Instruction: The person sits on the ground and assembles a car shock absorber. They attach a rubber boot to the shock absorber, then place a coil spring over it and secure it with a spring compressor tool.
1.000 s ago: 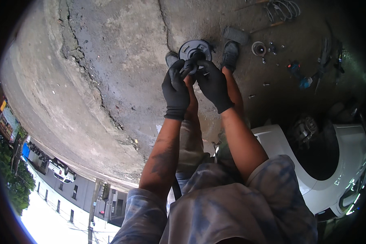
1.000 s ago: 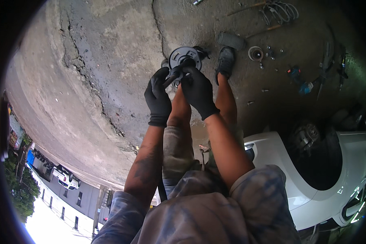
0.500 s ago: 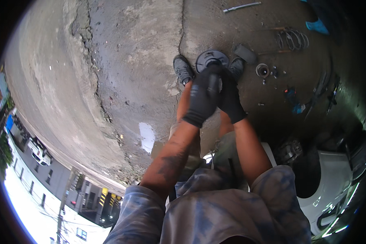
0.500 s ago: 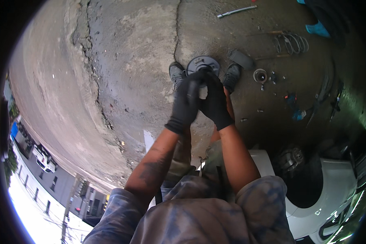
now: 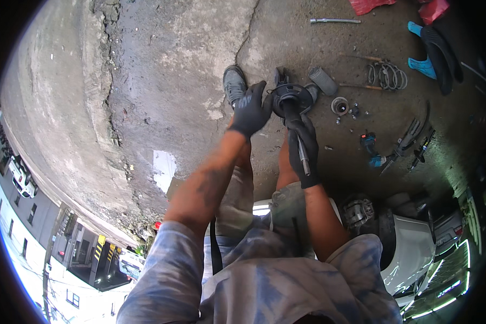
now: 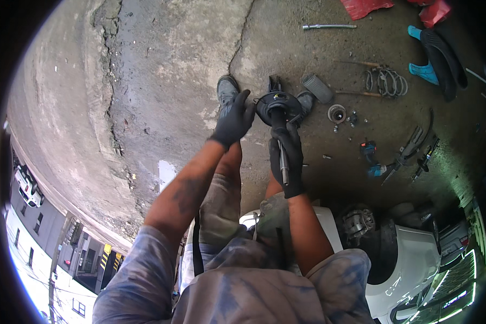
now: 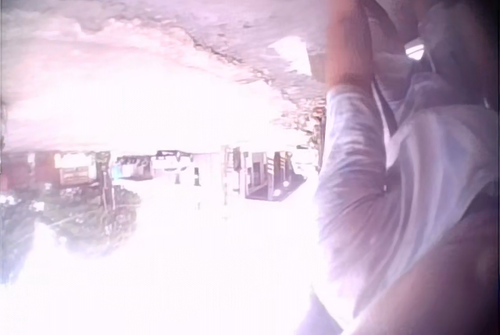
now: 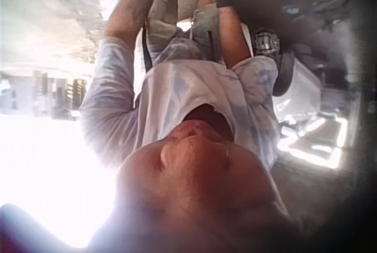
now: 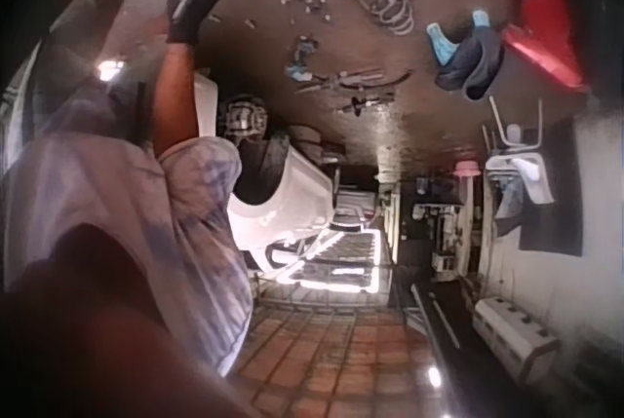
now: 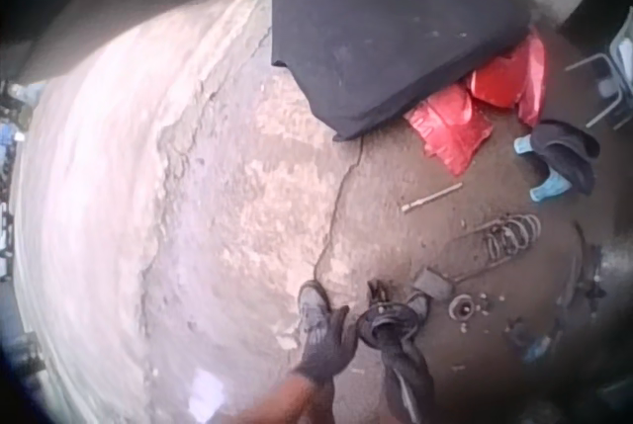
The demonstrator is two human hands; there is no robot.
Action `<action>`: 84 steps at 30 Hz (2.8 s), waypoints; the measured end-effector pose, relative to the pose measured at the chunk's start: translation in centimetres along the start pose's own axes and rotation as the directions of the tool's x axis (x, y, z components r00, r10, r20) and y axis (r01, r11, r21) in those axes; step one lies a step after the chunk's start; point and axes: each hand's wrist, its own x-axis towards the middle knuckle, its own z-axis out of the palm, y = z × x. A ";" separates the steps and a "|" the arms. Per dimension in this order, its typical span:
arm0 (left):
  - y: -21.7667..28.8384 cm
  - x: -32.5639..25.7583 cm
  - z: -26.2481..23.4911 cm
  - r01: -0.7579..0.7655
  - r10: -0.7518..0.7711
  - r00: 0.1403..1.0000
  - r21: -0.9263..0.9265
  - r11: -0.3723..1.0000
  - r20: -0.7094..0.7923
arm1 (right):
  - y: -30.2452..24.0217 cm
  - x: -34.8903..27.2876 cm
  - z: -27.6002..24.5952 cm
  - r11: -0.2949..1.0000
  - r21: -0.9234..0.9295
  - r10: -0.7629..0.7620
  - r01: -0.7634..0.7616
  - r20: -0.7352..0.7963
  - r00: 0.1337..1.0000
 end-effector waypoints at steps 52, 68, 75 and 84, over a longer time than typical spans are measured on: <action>-4.8 4.0 2.5 -0.112 0.003 0.955 0.353 0.929 0.295 | 1.3 2.5 4.1 0.728 0.448 0.624 -0.519 -0.117 0.773; -3.3 3.4 3.5 -0.084 -0.100 0.902 0.399 0.913 0.419 | 2.1 5.1 1.6 0.815 0.411 0.511 -0.408 -0.177 0.841; -2.6 4.9 2.0 -0.268 0.147 0.937 0.381 0.885 0.316 | 2.2 6.6 0.7 0.861 0.340 0.445 -0.378 -0.147 0.883; -1.2 6.6 -0.4 -0.057 -0.011 0.883 0.131 0.990 0.469 | 5.0 6.7 -0.1 0.919 0.243 0.345 -0.310 -0.116 0.931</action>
